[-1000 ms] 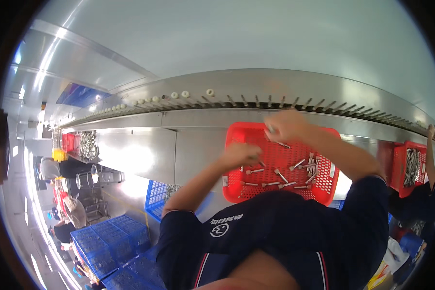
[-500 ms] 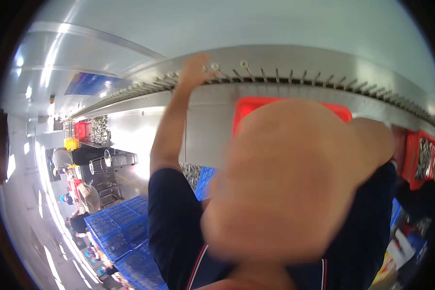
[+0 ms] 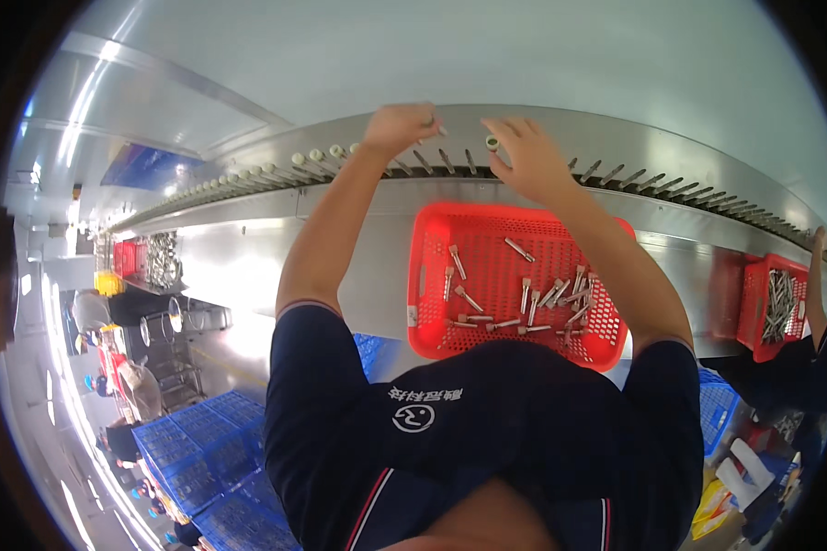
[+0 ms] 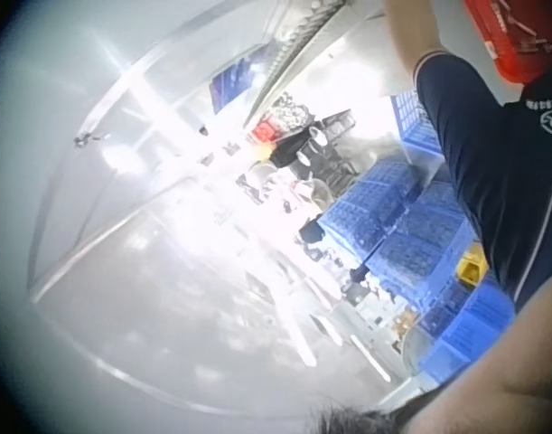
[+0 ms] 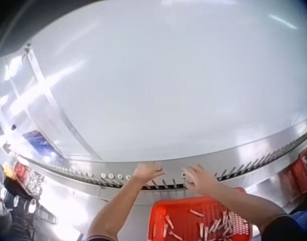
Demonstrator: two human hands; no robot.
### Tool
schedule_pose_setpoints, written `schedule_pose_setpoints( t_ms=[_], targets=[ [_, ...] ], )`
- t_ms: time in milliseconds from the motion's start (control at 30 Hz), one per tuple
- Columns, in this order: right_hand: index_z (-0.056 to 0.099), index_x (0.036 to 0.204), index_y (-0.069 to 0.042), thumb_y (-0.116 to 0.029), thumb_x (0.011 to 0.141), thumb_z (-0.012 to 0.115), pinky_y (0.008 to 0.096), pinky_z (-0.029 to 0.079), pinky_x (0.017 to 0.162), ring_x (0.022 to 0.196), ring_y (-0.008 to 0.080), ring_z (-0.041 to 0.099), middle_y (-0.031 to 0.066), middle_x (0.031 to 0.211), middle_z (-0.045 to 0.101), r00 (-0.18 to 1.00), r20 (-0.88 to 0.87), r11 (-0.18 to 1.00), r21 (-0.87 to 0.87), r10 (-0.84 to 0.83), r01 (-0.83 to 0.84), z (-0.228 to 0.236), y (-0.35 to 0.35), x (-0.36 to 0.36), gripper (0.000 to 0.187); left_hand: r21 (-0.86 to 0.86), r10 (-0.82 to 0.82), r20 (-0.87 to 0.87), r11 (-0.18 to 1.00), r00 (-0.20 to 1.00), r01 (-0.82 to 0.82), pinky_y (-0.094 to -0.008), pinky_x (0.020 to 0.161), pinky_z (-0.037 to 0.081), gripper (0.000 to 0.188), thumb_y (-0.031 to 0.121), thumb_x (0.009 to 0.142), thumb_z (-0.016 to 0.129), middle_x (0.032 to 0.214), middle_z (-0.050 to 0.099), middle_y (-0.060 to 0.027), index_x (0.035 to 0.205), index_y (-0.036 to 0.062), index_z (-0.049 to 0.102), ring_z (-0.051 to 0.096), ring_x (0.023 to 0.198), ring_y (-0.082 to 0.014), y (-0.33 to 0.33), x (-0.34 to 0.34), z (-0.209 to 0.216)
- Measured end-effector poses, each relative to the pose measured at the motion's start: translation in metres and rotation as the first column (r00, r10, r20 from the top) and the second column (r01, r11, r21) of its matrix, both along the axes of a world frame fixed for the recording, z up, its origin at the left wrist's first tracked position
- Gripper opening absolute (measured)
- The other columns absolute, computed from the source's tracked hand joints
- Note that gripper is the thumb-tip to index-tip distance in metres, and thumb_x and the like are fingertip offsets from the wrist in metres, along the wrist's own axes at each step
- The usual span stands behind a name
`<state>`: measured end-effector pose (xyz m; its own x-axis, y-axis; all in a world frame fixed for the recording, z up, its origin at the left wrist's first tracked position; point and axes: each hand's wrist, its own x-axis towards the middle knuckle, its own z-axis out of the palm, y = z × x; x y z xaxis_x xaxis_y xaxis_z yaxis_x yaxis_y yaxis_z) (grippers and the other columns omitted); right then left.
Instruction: The person takes small metal components from a red plastic basket and places them individually into designated slots on an automated conveyor line.
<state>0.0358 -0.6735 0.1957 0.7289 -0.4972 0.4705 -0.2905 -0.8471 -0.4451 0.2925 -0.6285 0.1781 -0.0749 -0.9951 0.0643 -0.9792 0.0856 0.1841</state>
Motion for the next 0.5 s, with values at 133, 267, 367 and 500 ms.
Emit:
schedule_pose_setpoints(
  t_ms=[133,267,367,500],
  targets=[
    [0.057,0.103,-0.007,-0.019,0.081,0.059,0.0390,0.048,0.068,0.080,0.0305,0.057,0.0138,0.095,0.059,0.963,-0.266,0.996,-0.088,-0.047,0.024,-0.073,-0.056,0.013,0.025,0.234,-0.080,-0.179,0.965,0.981,0.122,-0.0331,0.063,0.050,0.026,0.036,0.086,0.055,0.085,0.065,-0.0070,0.088,0.0107,0.057,0.065,0.074,-0.0195,0.035,-0.070,0.101],
    [0.054,0.081,-0.004,-0.015,0.081,0.058,0.0389,0.045,0.066,0.069,0.0301,0.057,0.0116,0.072,0.056,0.994,0.086,0.921,0.389,-0.071,0.032,-0.011,-0.057,-0.021,0.012,0.299,-0.233,-0.423,0.876,0.876,0.378,-0.0434,0.083,0.046,0.058,0.047,0.076,0.064,0.106,0.058,-0.0141,0.122,0.0141,0.052,0.057,0.100,-0.0310,0.109,-0.136,-0.022],
    [0.056,0.079,-0.007,-0.020,0.078,0.061,0.0373,0.045,0.070,0.075,0.0288,0.057,0.0111,0.076,0.057,0.954,-0.194,0.909,0.393,0.228,-0.137,-0.017,-0.003,-0.076,0.014,0.411,-0.134,-0.400,0.858,0.907,0.308,-0.0482,0.086,0.043,0.062,0.050,0.072,0.065,0.115,0.053,-0.0160,0.121,0.0134,0.053,0.052,0.108,-0.0328,0.182,-0.148,-0.090],
    [0.060,0.101,-0.007,-0.028,0.081,0.058,0.0425,0.043,0.086,0.099,0.0320,0.055,0.0161,0.100,0.059,0.758,-0.517,0.903,0.366,0.397,-0.223,-0.128,0.040,-0.133,0.029,0.076,0.076,-0.160,0.995,0.984,-0.064,-0.0470,0.092,0.040,0.055,0.045,0.073,0.065,0.121,0.048,-0.0169,0.116,0.0127,0.055,0.052,0.106,-0.0341,0.189,-0.108,-0.110]
  ],
)
